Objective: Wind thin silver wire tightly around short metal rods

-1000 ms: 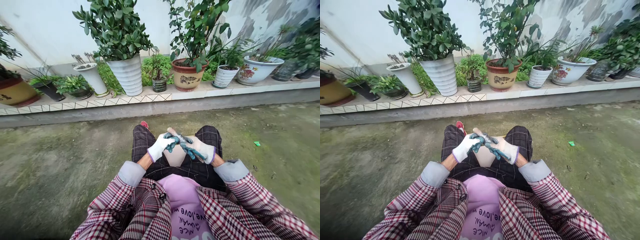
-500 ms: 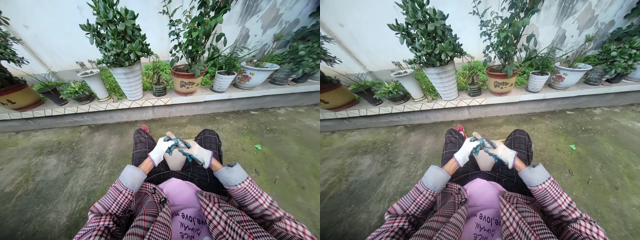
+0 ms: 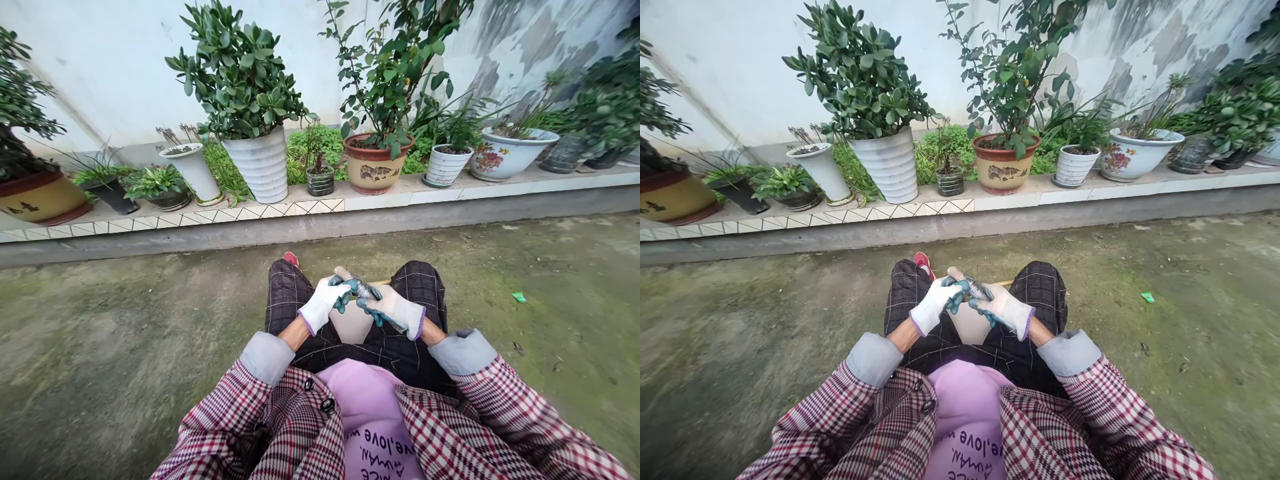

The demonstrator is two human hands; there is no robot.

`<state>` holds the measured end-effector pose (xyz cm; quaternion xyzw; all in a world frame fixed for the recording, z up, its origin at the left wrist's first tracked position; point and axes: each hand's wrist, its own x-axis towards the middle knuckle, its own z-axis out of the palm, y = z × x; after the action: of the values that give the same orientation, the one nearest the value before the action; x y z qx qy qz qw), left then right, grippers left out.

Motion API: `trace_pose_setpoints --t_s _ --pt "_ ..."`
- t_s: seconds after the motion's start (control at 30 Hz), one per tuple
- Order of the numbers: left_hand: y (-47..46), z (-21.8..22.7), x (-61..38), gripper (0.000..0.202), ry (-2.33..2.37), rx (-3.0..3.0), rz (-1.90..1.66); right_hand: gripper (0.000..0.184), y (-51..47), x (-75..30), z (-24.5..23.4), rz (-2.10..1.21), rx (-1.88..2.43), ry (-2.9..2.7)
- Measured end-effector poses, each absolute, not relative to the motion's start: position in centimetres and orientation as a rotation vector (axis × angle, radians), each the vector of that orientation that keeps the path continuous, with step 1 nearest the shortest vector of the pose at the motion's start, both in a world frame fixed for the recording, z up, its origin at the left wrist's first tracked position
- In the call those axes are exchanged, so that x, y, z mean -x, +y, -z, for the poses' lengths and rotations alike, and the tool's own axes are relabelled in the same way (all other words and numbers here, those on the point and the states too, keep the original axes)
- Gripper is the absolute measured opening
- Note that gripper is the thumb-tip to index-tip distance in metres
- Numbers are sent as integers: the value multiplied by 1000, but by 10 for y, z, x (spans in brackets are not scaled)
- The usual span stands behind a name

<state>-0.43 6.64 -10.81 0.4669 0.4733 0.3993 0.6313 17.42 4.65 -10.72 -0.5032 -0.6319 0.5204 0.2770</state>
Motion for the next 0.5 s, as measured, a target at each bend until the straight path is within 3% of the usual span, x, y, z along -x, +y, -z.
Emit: trace_pose_setpoints --t_s 0.5 --pt "74 124 4 23 1060 -1060 -974 21 49 -175 116 -1393 1341 -1699"
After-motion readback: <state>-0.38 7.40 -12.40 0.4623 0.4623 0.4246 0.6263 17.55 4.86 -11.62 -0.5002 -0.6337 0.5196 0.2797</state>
